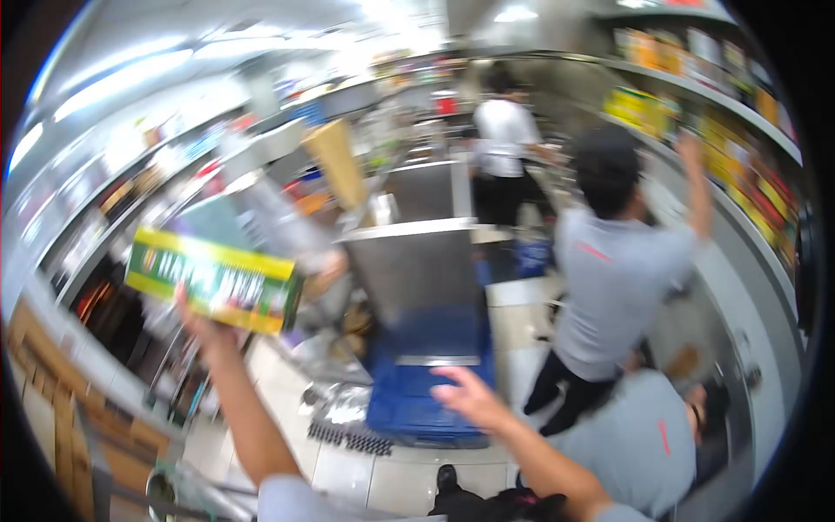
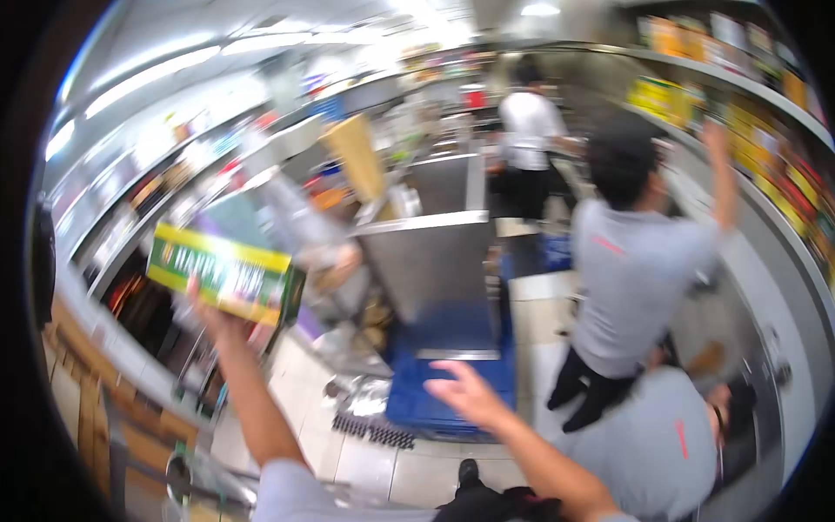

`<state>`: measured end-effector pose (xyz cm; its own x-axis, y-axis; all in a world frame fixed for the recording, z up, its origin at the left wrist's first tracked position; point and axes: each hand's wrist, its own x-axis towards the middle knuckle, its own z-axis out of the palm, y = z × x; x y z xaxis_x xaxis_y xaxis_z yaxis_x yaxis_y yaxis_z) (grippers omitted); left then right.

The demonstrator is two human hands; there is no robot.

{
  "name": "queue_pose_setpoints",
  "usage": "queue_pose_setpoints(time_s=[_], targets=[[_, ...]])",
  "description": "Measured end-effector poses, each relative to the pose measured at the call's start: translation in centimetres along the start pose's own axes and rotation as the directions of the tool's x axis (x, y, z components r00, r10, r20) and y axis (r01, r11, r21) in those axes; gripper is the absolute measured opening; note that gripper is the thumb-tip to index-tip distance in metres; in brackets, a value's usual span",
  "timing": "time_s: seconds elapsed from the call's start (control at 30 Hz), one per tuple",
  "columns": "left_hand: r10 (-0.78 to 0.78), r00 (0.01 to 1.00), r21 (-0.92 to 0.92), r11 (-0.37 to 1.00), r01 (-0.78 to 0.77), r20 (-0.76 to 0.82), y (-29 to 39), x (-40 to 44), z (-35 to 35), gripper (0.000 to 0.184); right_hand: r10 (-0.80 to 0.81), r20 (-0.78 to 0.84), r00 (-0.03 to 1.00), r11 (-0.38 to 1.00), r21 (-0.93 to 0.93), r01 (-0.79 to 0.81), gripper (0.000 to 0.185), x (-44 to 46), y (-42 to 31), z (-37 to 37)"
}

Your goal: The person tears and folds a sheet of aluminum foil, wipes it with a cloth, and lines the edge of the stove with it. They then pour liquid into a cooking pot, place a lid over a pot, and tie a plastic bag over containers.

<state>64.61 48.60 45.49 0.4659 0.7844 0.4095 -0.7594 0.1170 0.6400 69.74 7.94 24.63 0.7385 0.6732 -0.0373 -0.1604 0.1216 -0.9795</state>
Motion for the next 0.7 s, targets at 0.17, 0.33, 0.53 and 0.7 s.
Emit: queue_pose_setpoints(time_s=[0.17, 0.33, 0.53, 0.7], targets=[[0.657, 0.751, 0.078, 0.754, -0.652, -0.073, 3.1, 18.8, 0.9, 0.072, 0.077, -0.143, 0.987, 0.997, -0.016, -0.080, 0.038, 1.8, 2.6, -5.5], [0.830, 0.531, 0.389, 0.552, -0.738, -0.170, 3.0, 33.0, 0.2, 0.109, 0.109, -0.234, 0.966, 0.994, 0.028, -0.105, 0.029, 1.5, 2.7, -8.9], [0.783, 0.547, 0.475, 0.618, -0.627, -0.296, 0.6, 41.0, 0.7, 0.121, 0.154, -0.321, 0.934, 0.987, 0.090, -0.132, 0.027, 3.2, 4.7, -9.7], [0.793, 0.517, 0.580, 0.597, -0.554, -0.323, -2.2, 47.1, -0.8, 0.123, 0.242, -0.381, 0.892, 0.970, 0.099, -0.221, 0.047, 3.3, 5.2, -8.5]])
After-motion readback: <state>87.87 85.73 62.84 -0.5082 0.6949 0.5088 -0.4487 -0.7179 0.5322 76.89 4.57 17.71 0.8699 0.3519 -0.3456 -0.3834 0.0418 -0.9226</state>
